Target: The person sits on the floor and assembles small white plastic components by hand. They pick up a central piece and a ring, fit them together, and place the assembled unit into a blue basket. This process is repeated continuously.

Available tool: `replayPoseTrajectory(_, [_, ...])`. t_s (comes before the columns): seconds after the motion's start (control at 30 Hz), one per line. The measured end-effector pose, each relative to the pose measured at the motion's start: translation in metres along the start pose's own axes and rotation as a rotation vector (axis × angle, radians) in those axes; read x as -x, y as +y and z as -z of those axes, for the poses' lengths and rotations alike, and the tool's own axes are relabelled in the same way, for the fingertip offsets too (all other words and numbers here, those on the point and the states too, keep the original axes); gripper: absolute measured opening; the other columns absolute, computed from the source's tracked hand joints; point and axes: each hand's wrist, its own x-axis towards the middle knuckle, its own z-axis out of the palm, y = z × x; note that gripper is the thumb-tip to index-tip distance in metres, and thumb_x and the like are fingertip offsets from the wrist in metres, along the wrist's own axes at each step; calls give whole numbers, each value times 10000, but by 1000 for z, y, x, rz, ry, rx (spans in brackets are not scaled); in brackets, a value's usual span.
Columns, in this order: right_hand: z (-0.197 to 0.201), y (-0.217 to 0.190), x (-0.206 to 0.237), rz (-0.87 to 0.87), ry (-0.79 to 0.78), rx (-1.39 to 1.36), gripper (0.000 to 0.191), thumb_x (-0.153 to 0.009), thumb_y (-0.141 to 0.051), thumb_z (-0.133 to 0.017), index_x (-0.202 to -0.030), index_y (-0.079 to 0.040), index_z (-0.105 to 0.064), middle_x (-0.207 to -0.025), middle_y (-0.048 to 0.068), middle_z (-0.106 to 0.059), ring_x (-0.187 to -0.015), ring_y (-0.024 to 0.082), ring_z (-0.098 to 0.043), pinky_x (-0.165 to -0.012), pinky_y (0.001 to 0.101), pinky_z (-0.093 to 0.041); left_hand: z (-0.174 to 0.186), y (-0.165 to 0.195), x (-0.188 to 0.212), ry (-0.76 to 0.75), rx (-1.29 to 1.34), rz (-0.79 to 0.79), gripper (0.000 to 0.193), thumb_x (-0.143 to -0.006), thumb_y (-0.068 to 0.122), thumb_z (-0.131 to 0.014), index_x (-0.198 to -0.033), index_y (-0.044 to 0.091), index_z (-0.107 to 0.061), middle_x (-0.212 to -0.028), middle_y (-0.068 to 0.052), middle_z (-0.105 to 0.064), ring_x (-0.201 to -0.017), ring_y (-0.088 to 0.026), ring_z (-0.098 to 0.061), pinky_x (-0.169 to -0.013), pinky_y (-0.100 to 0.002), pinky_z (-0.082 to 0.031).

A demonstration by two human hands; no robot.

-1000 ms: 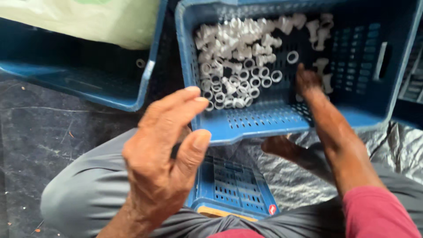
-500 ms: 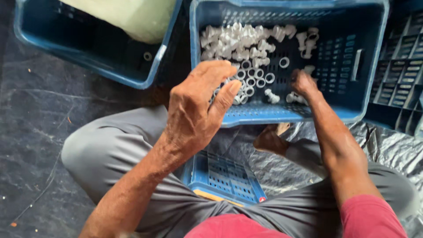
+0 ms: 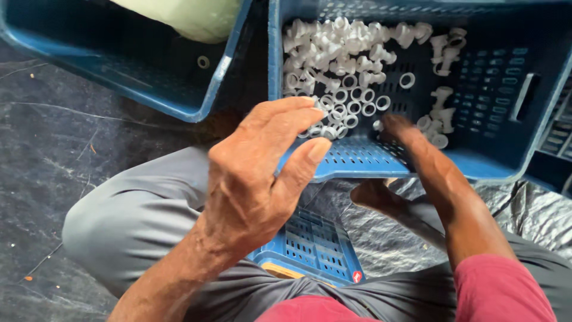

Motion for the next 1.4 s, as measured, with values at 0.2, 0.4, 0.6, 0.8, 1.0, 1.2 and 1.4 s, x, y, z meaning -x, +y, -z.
replayPoseTrajectory(0.2, [33,-21,45,213,200,-266,356,-791,-234,-739,-1061,-6,-692,-967,218,-735,-904,392,-729,-777,489,-567,-10,-3,8,16,-15,-65,241,-1057,182,-691,-1213,-1,-671,-1205,-177,-710,-1139,-342,-716,-977,-381,-584])
replayPoseTrajectory(0.4, [99,-106,192,143,477,-786,321,-865,-213,-768,-1072,4,-654,-871,152,-719,-809,231,-706,-728,375,-568,-48,-1,18,-12,-47,-116,221,-966,193,-678,-1070,-2,-682,-1025,-205,-690,-937,-369,-687,-809,-440,-550])
replayPoseTrajectory(0.6, [98,-195,319,607,698,-1346,341,-865,-85,-808,-1136,18,-630,-1059,52,-663,-947,93,-647,-805,257,-562,-87,-4,53,-127,-46,-379,201,-1003,194,-644,-1002,-5,-622,-900,-191,-644,-837,-369,-665,-711,-452,-537])
replayPoseTrajectory(0.8, [54,-210,352,604,711,-1933,337,-887,-88,-766,-1191,32,-682,-1016,100,-739,-861,154,-718,-791,297,-607,-106,8,80,70,-165,-460,292,-1007,219,-654,-766,71,-581,-700,-129,-607,-627,-340,-641,-561,-448,-484])
replayPoseTrajectory(1.0, [46,-225,373,691,1016,-1481,314,-893,-59,-758,-1182,24,-668,-1051,118,-716,-927,198,-681,-824,331,-570,-110,29,106,134,-190,-235,306,-1033,260,-581,-799,69,-632,-722,-158,-644,-662,-381,-656,-584,-473,-492])
replayPoseTrajectory(1.2, [30,-204,391,866,1168,-1288,244,-921,-80,-696,-1154,-9,-686,-1329,170,-651,-1329,289,-508,-1110,360,-398,-102,36,125,154,-292,-118,338,-1046,268,-520,-804,62,-636,-749,-177,-660,-696,-410,-658,-598,-491,-491])
replayPoseTrajectory(1.4, [37,-201,353,838,1157,-1191,557,-1098,-448,-412,-1351,7,-610,-1455,180,-596,-1413,317,-502,-1194,413,-322,-107,42,120,124,-450,-422,348,-1051,260,-570,-756,77,-587,-695,-153,-620,-641,-373,-640,-580,-474,-486])
